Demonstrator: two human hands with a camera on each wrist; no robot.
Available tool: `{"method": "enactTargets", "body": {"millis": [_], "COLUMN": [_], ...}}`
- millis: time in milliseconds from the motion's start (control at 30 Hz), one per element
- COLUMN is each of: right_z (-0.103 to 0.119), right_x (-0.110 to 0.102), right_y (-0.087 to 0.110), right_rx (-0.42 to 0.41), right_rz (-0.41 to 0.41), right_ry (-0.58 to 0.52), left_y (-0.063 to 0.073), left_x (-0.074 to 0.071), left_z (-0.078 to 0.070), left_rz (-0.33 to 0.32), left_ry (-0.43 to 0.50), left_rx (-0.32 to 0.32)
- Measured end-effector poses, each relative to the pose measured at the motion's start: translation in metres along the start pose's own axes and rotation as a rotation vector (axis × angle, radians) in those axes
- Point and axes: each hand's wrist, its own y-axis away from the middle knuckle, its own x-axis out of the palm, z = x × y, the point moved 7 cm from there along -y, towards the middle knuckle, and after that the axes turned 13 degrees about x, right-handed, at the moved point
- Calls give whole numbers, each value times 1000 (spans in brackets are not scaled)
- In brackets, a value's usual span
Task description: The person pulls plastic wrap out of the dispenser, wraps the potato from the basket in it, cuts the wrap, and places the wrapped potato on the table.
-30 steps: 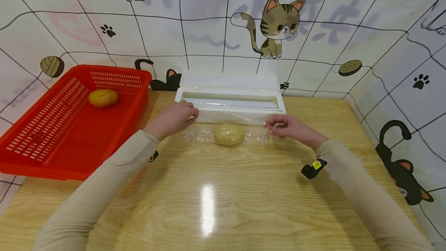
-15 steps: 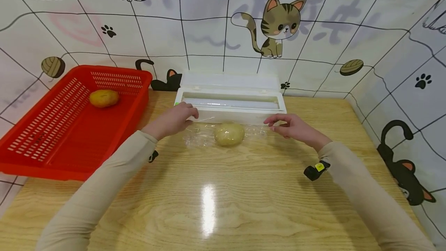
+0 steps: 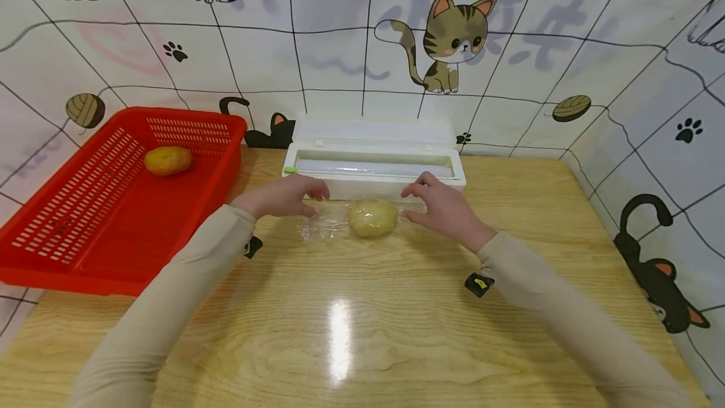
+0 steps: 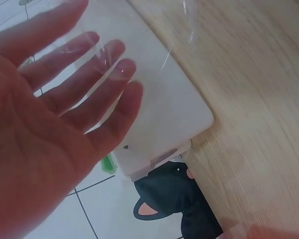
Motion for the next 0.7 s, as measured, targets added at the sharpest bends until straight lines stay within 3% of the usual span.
{"method": "enactTargets", "body": {"millis": [100,300,700], "right_z": [7,7,2], "right_x": [2,-3,-6], "right_y": [-7,-17,-17], "right_rx": [-12,10,62], "right_rz": [-35,-46,17], "right_ry": [30,-42,-188], "left_y": [1,0,-31], "left_x": [1,0,1], "left_z": [2,3,-18], "left_rz": [28,35,-114], "left_ry": [62,160,-112], "left_rx": [-7,-37,146]}}
